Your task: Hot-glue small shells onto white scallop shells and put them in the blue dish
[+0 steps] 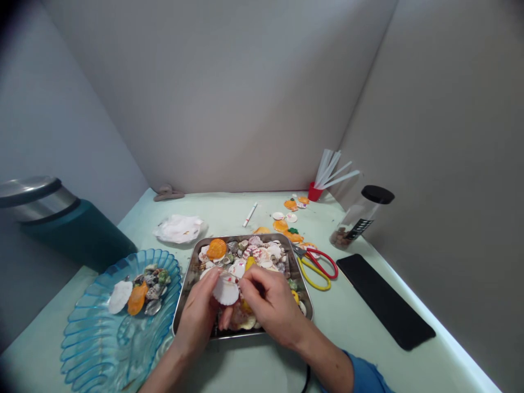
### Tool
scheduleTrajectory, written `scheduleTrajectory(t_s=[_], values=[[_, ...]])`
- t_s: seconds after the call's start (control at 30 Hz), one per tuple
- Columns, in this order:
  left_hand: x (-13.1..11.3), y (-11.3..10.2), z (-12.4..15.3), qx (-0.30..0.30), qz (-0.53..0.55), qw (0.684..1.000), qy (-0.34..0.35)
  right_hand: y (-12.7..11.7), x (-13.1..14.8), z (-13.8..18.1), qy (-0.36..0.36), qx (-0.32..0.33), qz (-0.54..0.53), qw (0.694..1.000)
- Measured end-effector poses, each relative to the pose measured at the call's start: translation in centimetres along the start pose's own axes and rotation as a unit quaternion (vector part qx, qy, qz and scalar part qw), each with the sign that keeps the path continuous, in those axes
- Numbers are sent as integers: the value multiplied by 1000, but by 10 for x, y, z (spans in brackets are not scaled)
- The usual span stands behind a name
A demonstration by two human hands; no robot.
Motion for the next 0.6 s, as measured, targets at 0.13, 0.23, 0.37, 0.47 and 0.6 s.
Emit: scheduleTrajectory(t_s=[0.13, 0.23, 0.37, 0.47, 0.6], values=[[1, 1, -1, 6, -6, 1000, -13, 0, -3, -1, -5, -15, 18, 1000], [-1, 4, -1, 29, -7, 999, -29, -1, -3, -1, -3, -26, 22, 999], [-2, 6, 1, 79, -13, 996, -32, -3, -1, -1, -1, -37, 20, 999], [-1, 5, 3, 92, -36, 995, -23, -2, 0, -1, -2, -40, 15, 999], [1, 4, 2, 102, -45, 994, -19, -1, -1, 0, 3, -43, 15, 999]])
Point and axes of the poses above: each hand's wrist, its own z-axis away from the middle knuckle, its own y-axis out of the palm, x = y × z, the point moved 2 cm from there along -z, towards the middle knuckle, and after that the axes turned 9 degrees about y, right-handed, at the moved point
